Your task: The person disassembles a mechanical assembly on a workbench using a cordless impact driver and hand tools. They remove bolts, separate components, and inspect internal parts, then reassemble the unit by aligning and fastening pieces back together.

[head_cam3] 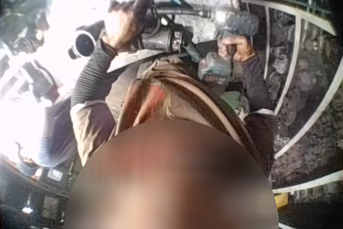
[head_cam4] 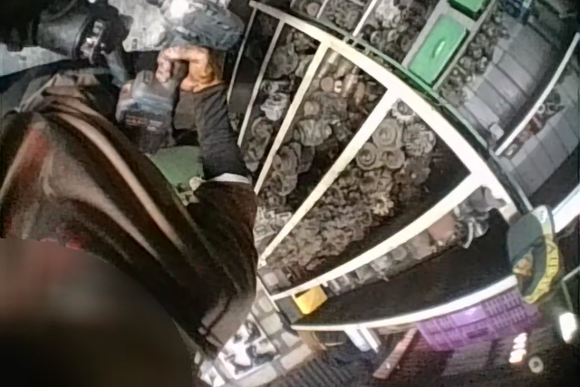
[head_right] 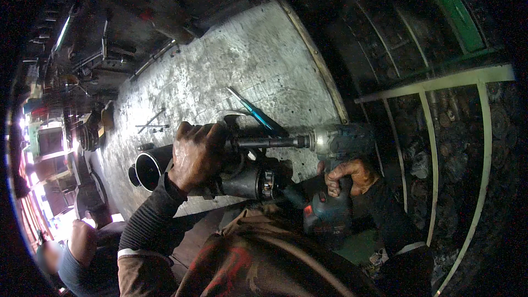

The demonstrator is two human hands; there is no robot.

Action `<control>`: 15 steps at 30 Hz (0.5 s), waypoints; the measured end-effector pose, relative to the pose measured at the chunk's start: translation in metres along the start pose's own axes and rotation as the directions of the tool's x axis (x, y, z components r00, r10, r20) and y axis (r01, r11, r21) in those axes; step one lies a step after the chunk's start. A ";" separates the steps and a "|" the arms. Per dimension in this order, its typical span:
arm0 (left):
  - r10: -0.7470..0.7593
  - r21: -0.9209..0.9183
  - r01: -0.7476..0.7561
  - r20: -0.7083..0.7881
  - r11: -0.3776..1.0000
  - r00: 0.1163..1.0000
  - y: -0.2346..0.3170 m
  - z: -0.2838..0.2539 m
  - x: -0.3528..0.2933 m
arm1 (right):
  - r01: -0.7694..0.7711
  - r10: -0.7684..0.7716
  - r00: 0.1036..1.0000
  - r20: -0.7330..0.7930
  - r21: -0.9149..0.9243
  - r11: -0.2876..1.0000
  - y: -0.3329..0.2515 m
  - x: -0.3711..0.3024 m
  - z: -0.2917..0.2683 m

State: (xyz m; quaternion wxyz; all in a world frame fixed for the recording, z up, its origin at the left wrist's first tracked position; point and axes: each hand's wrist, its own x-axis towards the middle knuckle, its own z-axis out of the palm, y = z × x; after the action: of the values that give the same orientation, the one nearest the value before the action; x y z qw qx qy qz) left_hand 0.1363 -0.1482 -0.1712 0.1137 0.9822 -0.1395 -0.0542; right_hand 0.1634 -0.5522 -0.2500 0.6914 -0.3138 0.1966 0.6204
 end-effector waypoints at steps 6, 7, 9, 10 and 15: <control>0.016 0.092 -0.012 -0.049 0.996 0.999 0.004 -0.002 -0.012 | -0.090 0.086 0.996 0.034 0.117 0.989 -0.010 0.005 0.009; 0.030 0.094 -0.025 -0.055 0.995 0.998 0.004 -0.002 -0.013 | -0.055 0.053 0.998 0.041 0.052 0.997 -0.013 0.003 0.010; 0.073 0.092 -0.065 -0.080 0.994 0.994 0.003 -0.001 -0.014 | 0.004 -0.003 0.998 0.056 -0.023 1.000 -0.018 -0.003 0.012; 0.092 0.086 -0.084 -0.094 0.993 0.991 0.003 -0.001 -0.014 | -0.006 -0.040 0.975 -0.218 -0.205 0.979 -0.016 -0.006 0.015; 0.124 0.083 -0.112 -0.151 0.990 0.981 0.002 0.000 -0.016 | 0.171 -0.228 0.964 -0.135 -0.341 0.924 -0.014 -0.014 0.026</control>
State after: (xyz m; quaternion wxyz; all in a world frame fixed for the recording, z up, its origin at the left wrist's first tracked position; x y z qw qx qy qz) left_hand 0.1205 -0.1453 -0.1697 0.0907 0.9769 -0.1902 0.0350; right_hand 0.1725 -0.5452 -0.2195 0.6699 -0.4948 0.1171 0.5410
